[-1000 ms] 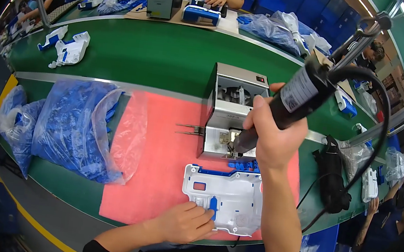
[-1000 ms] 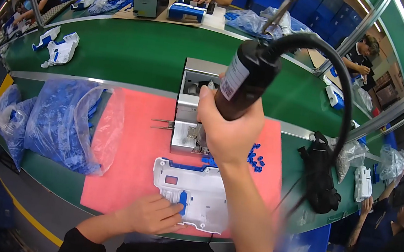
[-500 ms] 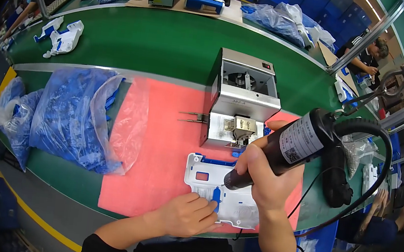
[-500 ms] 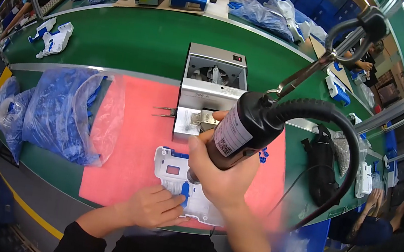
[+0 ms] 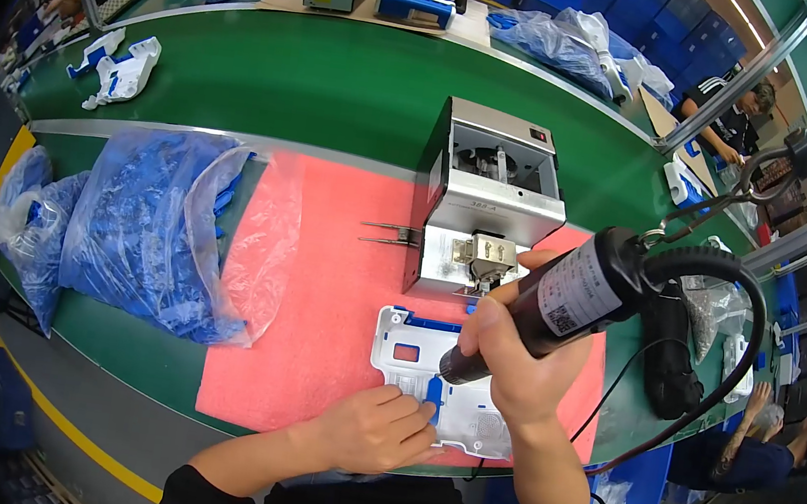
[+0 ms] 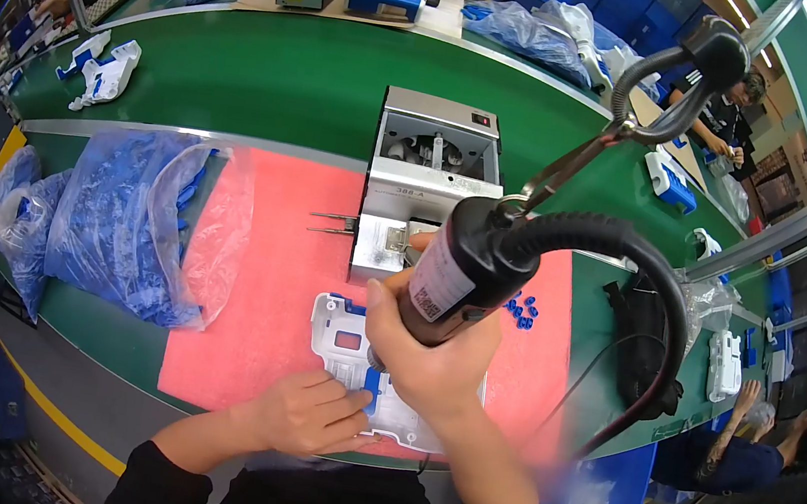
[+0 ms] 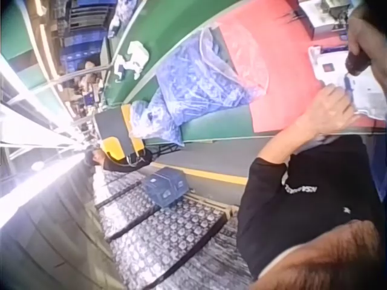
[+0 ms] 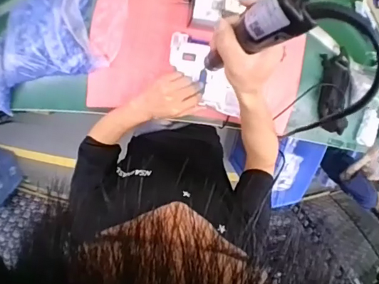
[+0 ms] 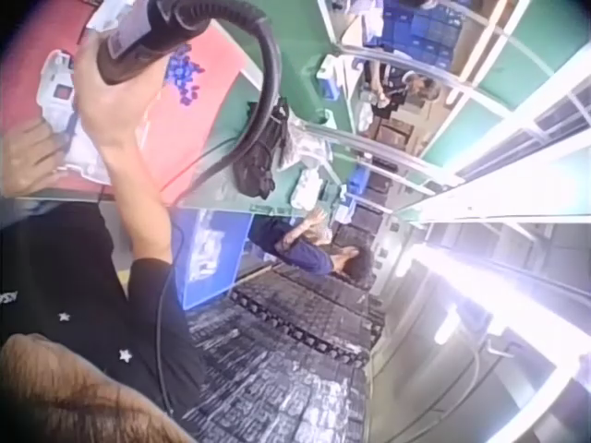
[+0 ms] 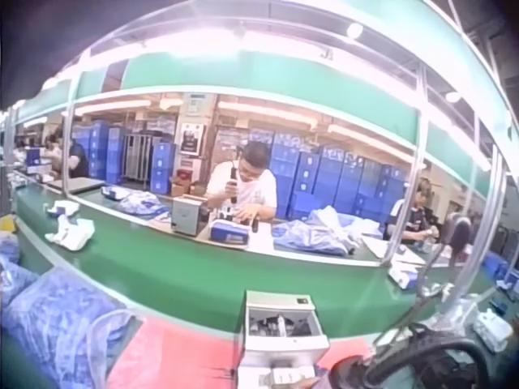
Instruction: The person assembles small blue plastic parts into a larger white plastic housing by securing them with screws using an electric screwdriver.
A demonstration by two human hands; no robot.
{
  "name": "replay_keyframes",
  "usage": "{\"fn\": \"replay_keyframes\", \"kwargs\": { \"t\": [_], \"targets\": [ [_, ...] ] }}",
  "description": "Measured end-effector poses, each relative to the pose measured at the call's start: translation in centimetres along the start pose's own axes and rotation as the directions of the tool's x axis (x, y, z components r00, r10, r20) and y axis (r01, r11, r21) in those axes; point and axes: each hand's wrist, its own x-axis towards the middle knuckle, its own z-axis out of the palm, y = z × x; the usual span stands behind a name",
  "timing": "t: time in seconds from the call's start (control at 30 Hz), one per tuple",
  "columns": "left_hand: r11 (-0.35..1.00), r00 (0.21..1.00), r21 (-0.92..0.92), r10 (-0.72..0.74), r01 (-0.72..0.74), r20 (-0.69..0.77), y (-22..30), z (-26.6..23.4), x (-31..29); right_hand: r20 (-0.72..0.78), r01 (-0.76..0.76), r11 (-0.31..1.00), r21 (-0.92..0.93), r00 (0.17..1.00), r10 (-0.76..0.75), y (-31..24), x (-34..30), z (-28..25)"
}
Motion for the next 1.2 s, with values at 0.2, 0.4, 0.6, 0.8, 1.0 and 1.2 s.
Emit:
{"fn": "replay_keyframes", "kwargs": {
  "t": [0.2, 0.4, 0.6, 0.8, 1.0, 1.2],
  "targets": [
    [1.000, 1.000, -0.014, -0.006, 0.006, -0.010, 0.2, 0.0, 0.1, 0.013, 0.073, 0.997, -0.010, 0.997, -0.073, 1.0, -0.4, -0.1],
    [1.000, 1.000, 0.008, 0.004, -0.005, 0.021, 0.3, -0.3, 0.0, 0.138, 0.220, 0.961, -0.165, 0.970, -0.199, 2.4, -1.7, 0.1],
    [1.000, 1.000, 0.009, 0.005, -0.005, 0.010, 0.3, -0.3, 0.0, 0.074, 0.235, 0.949, -0.212, 0.972, -0.224, 3.1, -2.2, -0.1],
    [0.999, 0.997, 0.029, 0.046, -0.044, -0.054, 0.1, 0.3, -0.1, -0.032, 0.063, 0.998, -0.030, 0.997, -0.064, 1.5, -1.3, 0.4],
    [0.999, 1.000, 0.054, -0.003, 0.003, -0.003, 0.6, -0.9, 0.4, -0.140, 0.236, 0.970, 0.057, 0.964, -0.226, -2.5, 3.3, -0.4],
    [0.959, 0.957, -0.043, -0.283, 0.281, -0.069, 1.7, -1.8, -1.6, -0.153, 0.463, 0.875, -0.144, 0.863, -0.482, -0.1, 6.7, 0.4]
  ]
}}
